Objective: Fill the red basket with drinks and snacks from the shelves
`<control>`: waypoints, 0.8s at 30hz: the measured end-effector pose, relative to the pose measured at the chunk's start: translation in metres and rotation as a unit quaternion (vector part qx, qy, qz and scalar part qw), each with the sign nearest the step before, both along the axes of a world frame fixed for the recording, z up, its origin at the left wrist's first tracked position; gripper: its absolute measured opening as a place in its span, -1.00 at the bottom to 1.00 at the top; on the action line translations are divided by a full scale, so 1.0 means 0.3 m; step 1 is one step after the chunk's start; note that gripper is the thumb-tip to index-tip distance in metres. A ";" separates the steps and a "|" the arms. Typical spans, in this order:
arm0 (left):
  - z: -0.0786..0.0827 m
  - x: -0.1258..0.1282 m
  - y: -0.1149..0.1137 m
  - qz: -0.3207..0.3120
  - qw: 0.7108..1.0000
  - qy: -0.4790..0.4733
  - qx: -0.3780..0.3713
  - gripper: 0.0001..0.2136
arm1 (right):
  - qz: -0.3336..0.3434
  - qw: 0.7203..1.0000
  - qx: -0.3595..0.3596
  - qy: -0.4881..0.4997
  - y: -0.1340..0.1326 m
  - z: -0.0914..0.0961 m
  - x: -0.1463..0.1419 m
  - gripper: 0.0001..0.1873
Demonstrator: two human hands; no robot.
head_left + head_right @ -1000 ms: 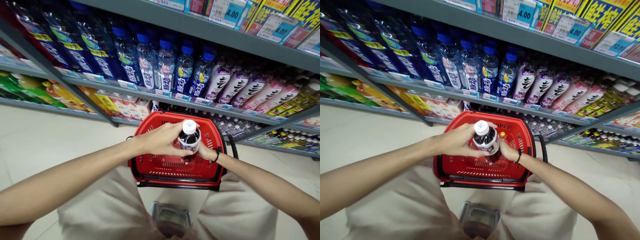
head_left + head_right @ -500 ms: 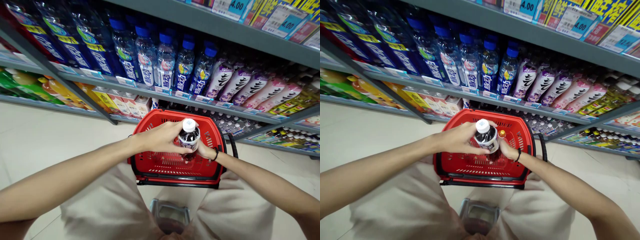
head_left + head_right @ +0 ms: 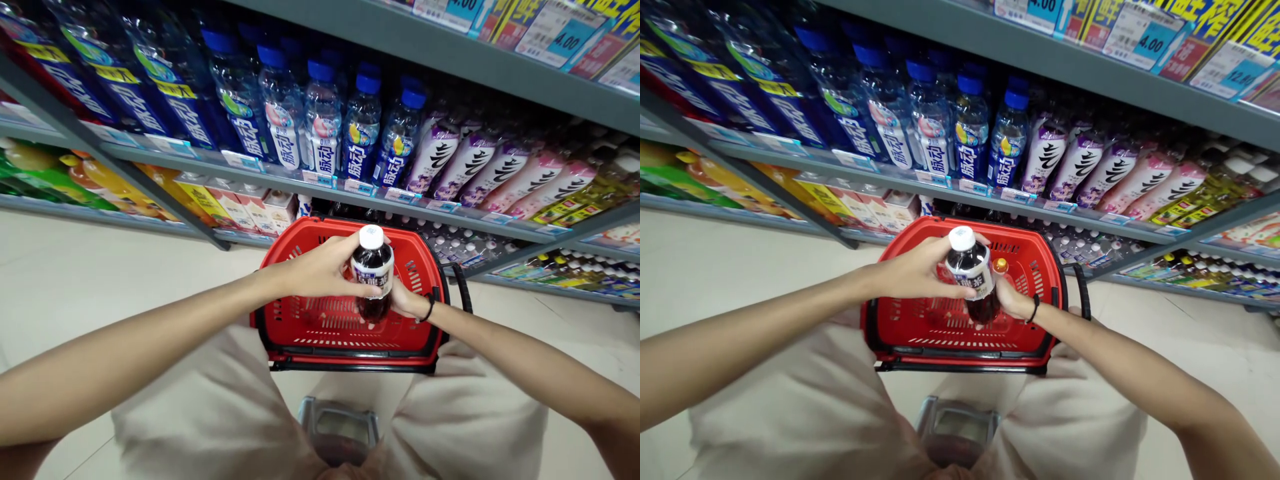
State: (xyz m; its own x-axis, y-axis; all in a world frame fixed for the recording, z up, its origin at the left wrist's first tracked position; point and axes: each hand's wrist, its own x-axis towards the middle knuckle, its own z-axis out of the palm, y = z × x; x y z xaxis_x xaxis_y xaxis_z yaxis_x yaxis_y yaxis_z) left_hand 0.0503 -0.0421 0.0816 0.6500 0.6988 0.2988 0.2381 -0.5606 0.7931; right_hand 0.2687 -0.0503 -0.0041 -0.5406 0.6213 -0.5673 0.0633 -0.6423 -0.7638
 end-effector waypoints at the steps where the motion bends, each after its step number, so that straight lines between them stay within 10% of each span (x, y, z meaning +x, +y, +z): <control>1: -0.009 0.002 0.004 0.010 1.000 -0.015 -0.010 -0.40 | 0.016 1.000 -0.013 0.001 -0.002 0.007 -0.001 -0.29; 24: -0.050 -0.001 0.021 0.052 0.995 -0.055 -0.057 -0.54 | 0.097 0.982 -0.153 0.048 0.011 0.020 0.012 0.04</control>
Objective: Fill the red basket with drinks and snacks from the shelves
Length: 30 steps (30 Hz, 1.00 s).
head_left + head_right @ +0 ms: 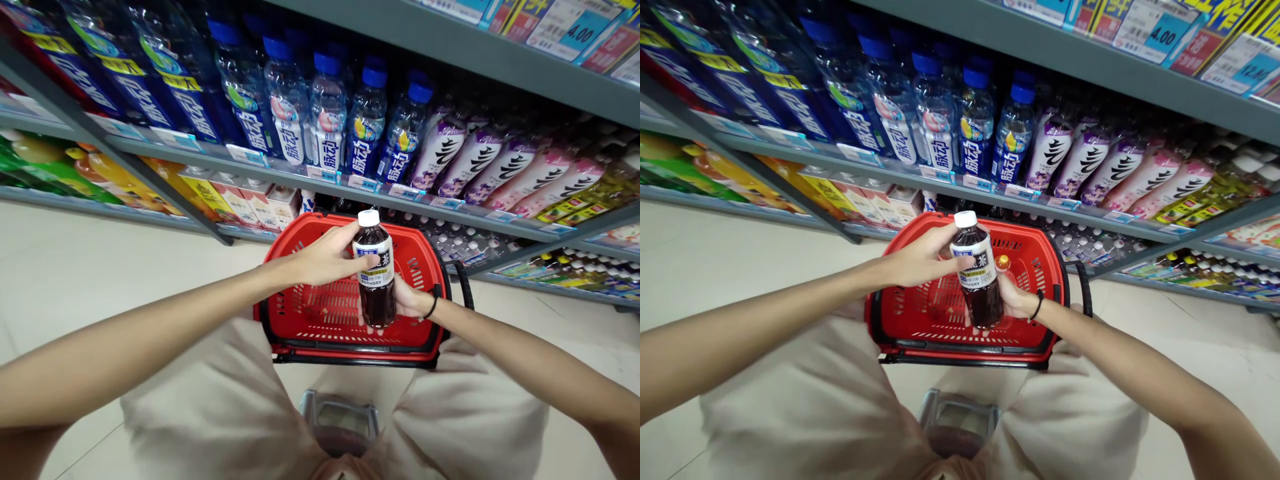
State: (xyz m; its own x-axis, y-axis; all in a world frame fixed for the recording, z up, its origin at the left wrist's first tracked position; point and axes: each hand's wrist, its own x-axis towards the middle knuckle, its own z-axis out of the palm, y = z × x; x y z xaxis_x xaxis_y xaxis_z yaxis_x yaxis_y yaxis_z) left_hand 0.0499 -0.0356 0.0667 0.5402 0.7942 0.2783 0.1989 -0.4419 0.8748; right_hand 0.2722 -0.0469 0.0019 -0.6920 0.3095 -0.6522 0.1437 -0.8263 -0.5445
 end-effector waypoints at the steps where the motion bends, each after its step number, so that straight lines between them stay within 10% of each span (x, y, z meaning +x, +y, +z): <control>1: 0.001 0.001 -0.002 -0.002 1.000 0.003 -0.003 -0.55 | 0.005 1.000 0.003 0.003 0.000 -0.004 0.001 0.04; 30: -0.019 0.018 0.002 -0.015 0.999 -0.023 -0.030 -0.58 | 0.048 0.998 0.029 0.023 0.003 -0.015 0.026 -0.04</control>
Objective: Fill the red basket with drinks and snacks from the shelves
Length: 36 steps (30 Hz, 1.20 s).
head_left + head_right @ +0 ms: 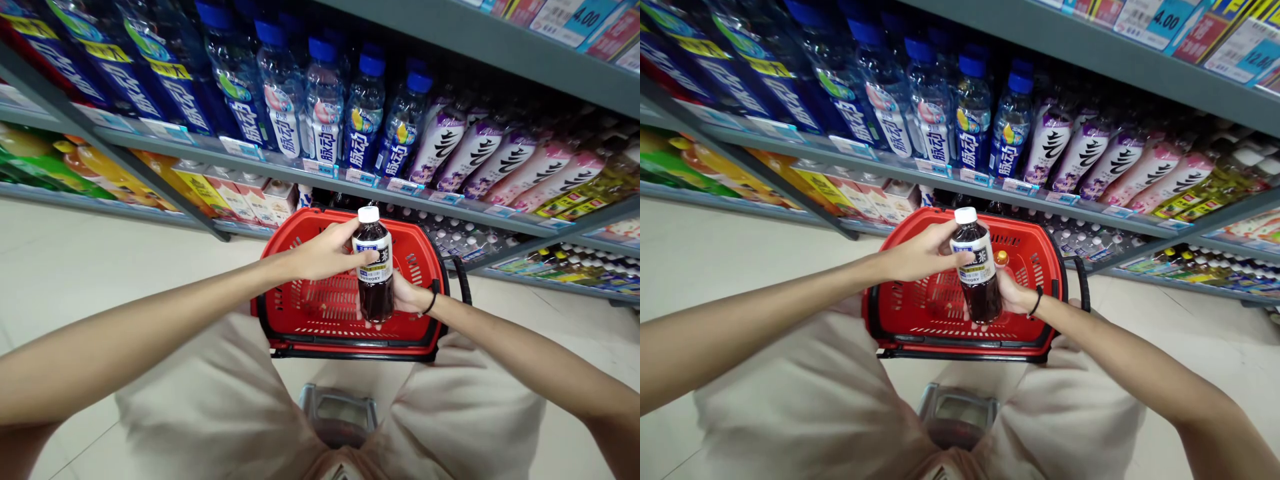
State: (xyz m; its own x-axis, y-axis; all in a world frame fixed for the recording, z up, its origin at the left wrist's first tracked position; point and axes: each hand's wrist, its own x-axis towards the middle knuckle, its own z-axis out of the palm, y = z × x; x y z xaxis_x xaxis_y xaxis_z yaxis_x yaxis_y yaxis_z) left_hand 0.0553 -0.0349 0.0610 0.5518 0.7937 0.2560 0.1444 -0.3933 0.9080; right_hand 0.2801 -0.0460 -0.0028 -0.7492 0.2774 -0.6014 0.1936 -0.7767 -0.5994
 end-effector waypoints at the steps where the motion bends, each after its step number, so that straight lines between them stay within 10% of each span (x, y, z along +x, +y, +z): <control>1: 0.001 0.000 -0.001 0.002 1.000 0.000 0.002 -0.58 | -0.001 1.000 -0.001 0.003 0.001 -0.002 0.001 -0.04; 36: 0.021 0.005 0.015 0.063 0.994 0.059 -0.060 -0.51 | -0.168 0.984 0.040 -0.050 -0.022 0.080 -0.071 -0.28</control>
